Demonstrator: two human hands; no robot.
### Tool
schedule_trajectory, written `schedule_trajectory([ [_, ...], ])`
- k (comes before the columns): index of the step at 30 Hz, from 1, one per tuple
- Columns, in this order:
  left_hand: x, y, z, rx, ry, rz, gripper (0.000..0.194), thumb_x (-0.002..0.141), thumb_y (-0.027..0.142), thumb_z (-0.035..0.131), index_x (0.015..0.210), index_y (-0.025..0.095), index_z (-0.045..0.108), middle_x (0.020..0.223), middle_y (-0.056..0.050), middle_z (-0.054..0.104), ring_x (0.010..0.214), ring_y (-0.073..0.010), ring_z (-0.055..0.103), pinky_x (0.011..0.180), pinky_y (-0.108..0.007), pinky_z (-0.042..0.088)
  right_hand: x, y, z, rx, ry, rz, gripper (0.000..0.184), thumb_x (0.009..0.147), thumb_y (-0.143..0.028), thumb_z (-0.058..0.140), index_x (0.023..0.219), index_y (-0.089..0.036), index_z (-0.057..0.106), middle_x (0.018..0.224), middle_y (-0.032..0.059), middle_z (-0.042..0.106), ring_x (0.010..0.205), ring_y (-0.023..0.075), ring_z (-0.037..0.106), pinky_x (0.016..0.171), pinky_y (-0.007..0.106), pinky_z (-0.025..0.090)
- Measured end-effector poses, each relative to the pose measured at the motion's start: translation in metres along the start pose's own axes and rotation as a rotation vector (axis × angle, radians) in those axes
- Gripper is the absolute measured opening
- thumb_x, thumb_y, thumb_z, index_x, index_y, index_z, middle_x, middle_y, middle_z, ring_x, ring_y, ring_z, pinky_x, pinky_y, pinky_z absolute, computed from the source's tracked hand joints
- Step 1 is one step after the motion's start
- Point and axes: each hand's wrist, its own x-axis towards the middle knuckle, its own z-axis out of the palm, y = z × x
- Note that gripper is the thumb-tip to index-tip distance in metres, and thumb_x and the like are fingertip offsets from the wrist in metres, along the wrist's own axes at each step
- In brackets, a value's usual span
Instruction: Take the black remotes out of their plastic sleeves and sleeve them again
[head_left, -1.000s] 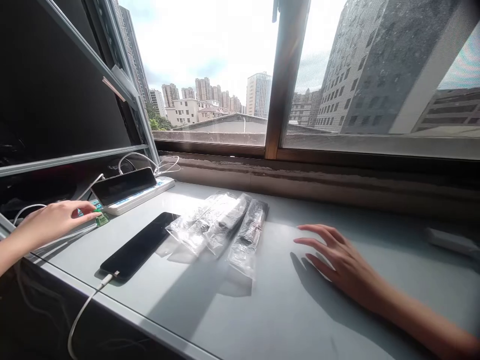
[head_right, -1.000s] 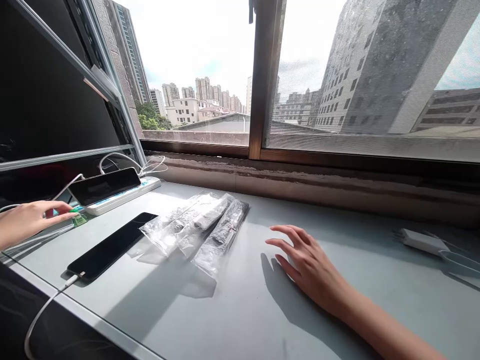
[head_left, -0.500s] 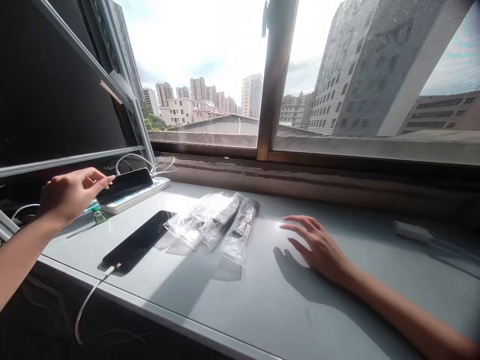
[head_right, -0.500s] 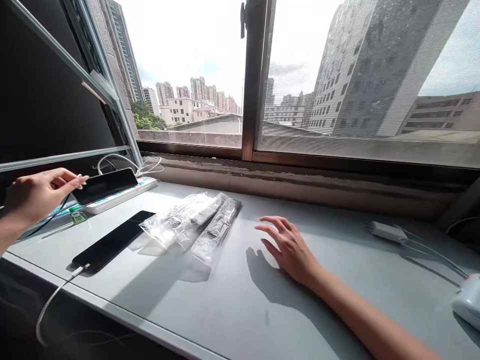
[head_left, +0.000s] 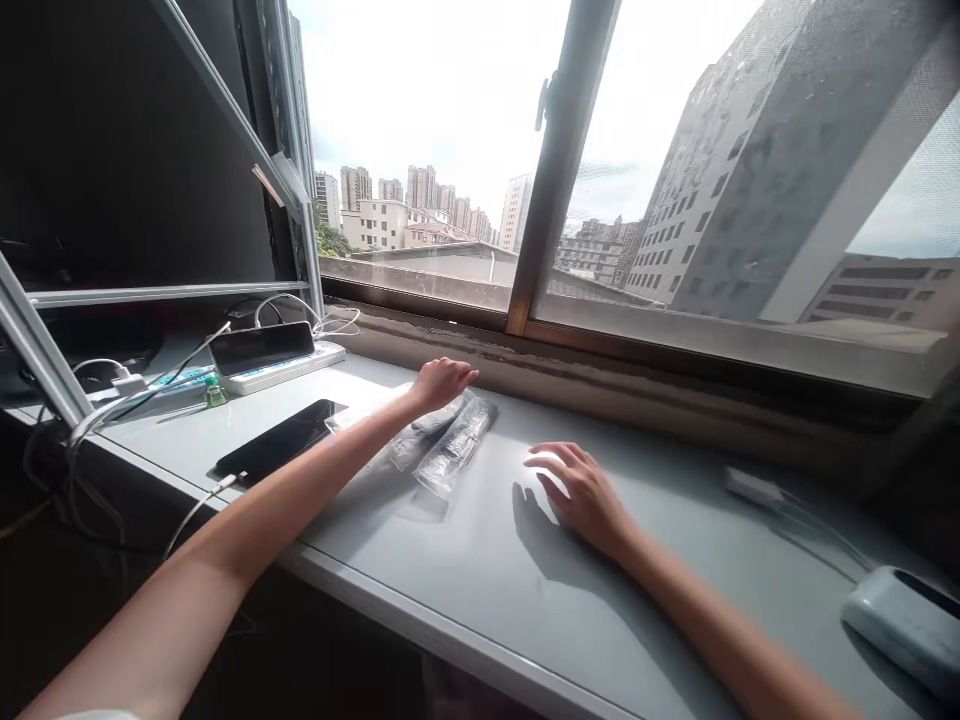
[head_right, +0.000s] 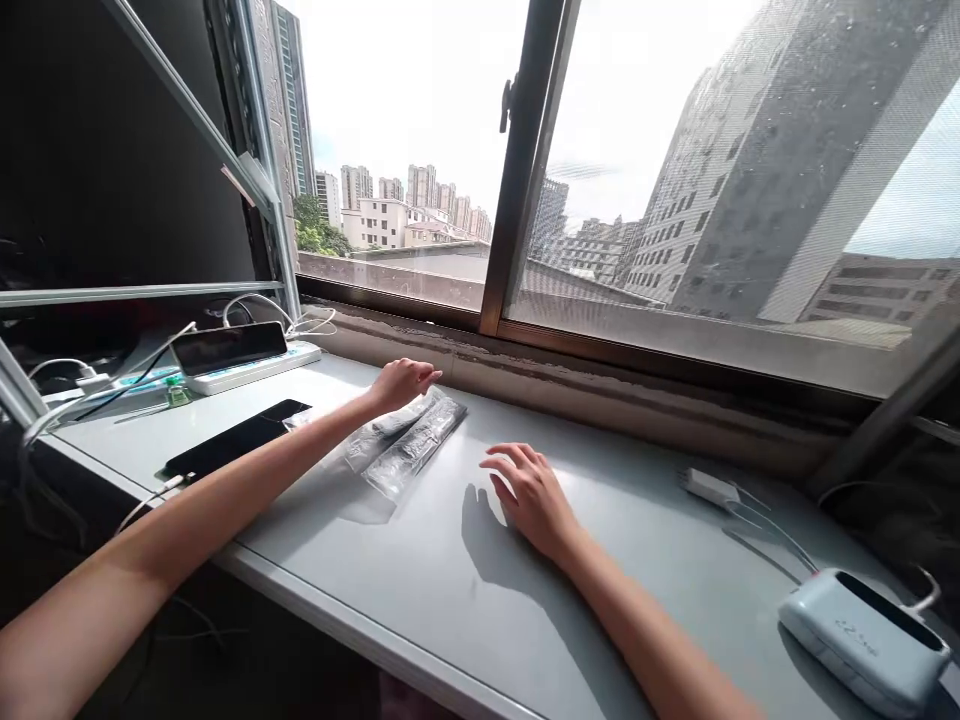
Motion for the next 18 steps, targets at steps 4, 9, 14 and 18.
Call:
schedule_trajectory([
  [4, 0.009, 0.007, 0.011, -0.142, -0.186, -0.147, 0.029, 0.092, 0.032, 0.041, 0.091, 0.019, 0.067, 0.088, -0.006, 0.075, 0.090, -0.0222, 0.067, 0.077, -0.029, 0.045, 0.004, 0.003, 0.004, 0.080, 0.031, 0.067, 0.029, 0.095, -0.010, 0.042, 0.107, -0.023, 0.065, 0.116, 0.0090, 0.064, 0.104, 0.0252, 0.058, 0.092, 0.045, 0.049],
  [9, -0.004, 0.012, 0.022, -0.019, -0.315, -0.097, 0.040, 0.089, 0.042, 0.043, 0.110, 0.017, 0.065, 0.120, -0.015, 0.068, 0.107, -0.0282, 0.064, 0.085, -0.033, 0.047, 0.006, 0.007, 0.009, 0.139, 0.076, 0.129, 0.029, 0.093, -0.006, 0.045, 0.105, -0.022, 0.066, 0.113, 0.0088, 0.063, 0.104, 0.0247, 0.058, 0.092, 0.043, 0.049],
  [14, -0.014, 0.007, 0.018, 0.139, -0.291, -0.163, 0.038, 0.085, 0.033, 0.043, 0.112, 0.016, 0.064, 0.127, -0.018, 0.064, 0.112, -0.0304, 0.063, 0.088, -0.036, 0.048, 0.008, 0.005, 0.009, 0.119, 0.076, 0.179, 0.029, 0.090, -0.001, 0.049, 0.101, -0.021, 0.067, 0.109, 0.0072, 0.064, 0.102, 0.0230, 0.058, 0.091, 0.039, 0.049],
  [18, -0.010, 0.005, 0.013, 0.128, -0.360, -0.131, 0.033, 0.083, 0.045, 0.046, 0.091, 0.021, 0.068, 0.112, -0.013, 0.071, 0.103, -0.0306, 0.066, 0.080, -0.035, 0.049, 0.012, 0.004, 0.008, 0.071, 0.038, 0.230, 0.029, 0.088, 0.001, 0.052, 0.098, -0.022, 0.068, 0.108, 0.0061, 0.065, 0.100, 0.0220, 0.058, 0.091, 0.037, 0.049],
])
